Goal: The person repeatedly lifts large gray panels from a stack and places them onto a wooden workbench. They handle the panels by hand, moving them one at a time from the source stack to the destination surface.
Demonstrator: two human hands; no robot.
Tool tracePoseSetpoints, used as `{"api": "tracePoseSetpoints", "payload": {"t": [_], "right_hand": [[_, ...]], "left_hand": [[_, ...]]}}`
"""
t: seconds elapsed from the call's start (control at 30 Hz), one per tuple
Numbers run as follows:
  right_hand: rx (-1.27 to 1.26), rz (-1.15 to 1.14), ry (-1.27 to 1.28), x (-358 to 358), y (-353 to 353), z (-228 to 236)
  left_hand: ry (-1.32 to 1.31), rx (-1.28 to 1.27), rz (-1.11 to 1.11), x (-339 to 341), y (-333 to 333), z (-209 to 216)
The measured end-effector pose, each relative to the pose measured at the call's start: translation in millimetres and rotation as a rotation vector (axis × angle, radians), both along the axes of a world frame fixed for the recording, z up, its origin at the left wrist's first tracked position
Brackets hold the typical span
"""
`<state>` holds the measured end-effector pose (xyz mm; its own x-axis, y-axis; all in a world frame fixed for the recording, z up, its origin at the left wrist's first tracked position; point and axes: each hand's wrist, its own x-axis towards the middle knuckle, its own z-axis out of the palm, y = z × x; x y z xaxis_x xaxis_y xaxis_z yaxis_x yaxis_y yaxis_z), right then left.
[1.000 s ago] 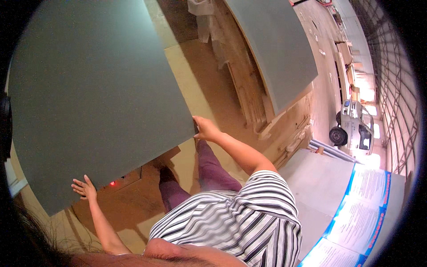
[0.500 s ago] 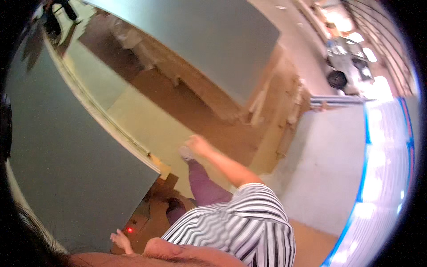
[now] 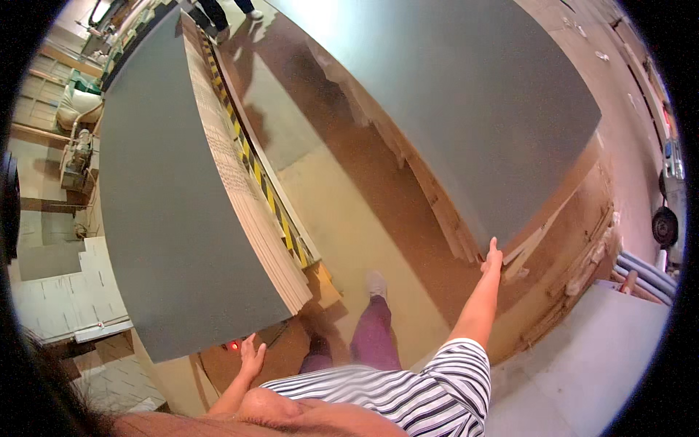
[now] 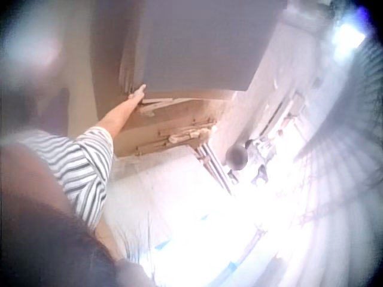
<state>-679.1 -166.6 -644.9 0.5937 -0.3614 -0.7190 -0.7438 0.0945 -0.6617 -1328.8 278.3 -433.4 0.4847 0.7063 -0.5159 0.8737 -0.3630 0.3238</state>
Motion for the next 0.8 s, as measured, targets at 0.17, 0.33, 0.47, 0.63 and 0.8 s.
{"api": "tracePoseSetpoints", "payload": {"t": [0.17, 0.33, 0.47, 0.63, 0.8], "right_hand": [[0.073, 0.006, -0.056, -5, 7, 10], [-0.051, -0.023, 0.024, -3, 12, 9], [-0.092, -0.006, 0.023, -2, 3, 0], [0.005, 0.112, 0.06, -52, 50, 2], [0.126, 0.089, 0.141, -122, 79, 22]], "left_hand": [[0.077, -0.052, 0.188, -31, -6, 4], [-0.022, -0.064, 0.213, -56, -20, -13], [-0.129, -0.112, 0.192, -40, -31, -31], [-0.164, -0.188, 0.231, -42, -50, -33], [-0.292, -0.496, 0.219, 16, -64, -75]]}}
